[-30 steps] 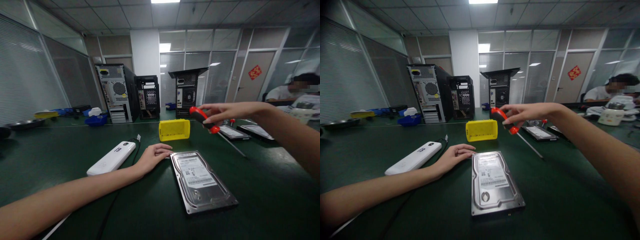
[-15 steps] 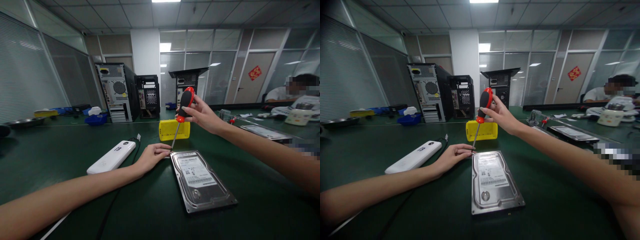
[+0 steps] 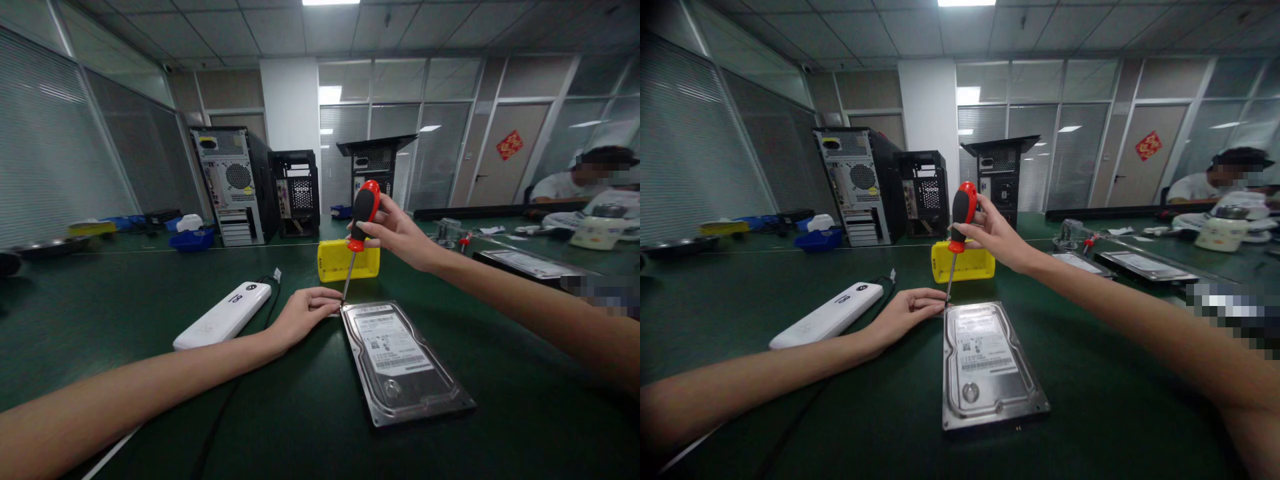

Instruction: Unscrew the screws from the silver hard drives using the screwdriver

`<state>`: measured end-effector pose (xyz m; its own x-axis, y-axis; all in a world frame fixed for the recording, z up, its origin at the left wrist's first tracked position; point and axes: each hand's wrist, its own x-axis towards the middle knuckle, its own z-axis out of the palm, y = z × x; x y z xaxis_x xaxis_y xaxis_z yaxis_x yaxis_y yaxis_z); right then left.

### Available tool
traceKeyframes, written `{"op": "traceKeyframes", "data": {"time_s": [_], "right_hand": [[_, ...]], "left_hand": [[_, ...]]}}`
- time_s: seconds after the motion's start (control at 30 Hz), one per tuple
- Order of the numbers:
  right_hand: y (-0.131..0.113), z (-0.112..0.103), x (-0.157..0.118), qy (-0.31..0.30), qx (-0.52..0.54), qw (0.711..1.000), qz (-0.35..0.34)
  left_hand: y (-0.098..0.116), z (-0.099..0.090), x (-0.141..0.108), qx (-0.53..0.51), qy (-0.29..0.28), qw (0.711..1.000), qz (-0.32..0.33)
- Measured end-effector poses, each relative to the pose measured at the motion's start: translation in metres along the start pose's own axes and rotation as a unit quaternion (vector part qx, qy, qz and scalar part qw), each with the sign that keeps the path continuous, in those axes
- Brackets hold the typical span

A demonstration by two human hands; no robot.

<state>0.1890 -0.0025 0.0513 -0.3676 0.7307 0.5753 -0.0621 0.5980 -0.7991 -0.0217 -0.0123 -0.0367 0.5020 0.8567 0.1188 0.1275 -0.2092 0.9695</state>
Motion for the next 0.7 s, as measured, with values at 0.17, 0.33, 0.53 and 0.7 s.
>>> {"op": "traceKeyframes", "data": {"time_s": [0.17, 0.33, 0.53, 0.7], "right_hand": [[-0.006, 0.003, 0.004, 0.009, -0.021, 1.0, -0.007], [-0.014, 0.005, 0.013, -0.032, -0.04, 0.998, -0.027], [-0.012, 0.008, 0.02, -0.1, 0.053, 0.994, 0.012], [-0.012, 0.012, 0.02, -0.082, 0.062, 0.995, 0.013]], "left_hand": [[-0.001, 0.0, 0.001, -0.005, -0.001, 1.0, 0.0], [0.0, 0.0, 0.0, -0.005, 0.001, 1.0, -0.003], [-0.001, 0.001, 0.002, -0.006, 0.002, 1.0, -0.004], [0.005, 0.003, -0.003, -0.029, 0.009, 0.999, -0.018]]}}
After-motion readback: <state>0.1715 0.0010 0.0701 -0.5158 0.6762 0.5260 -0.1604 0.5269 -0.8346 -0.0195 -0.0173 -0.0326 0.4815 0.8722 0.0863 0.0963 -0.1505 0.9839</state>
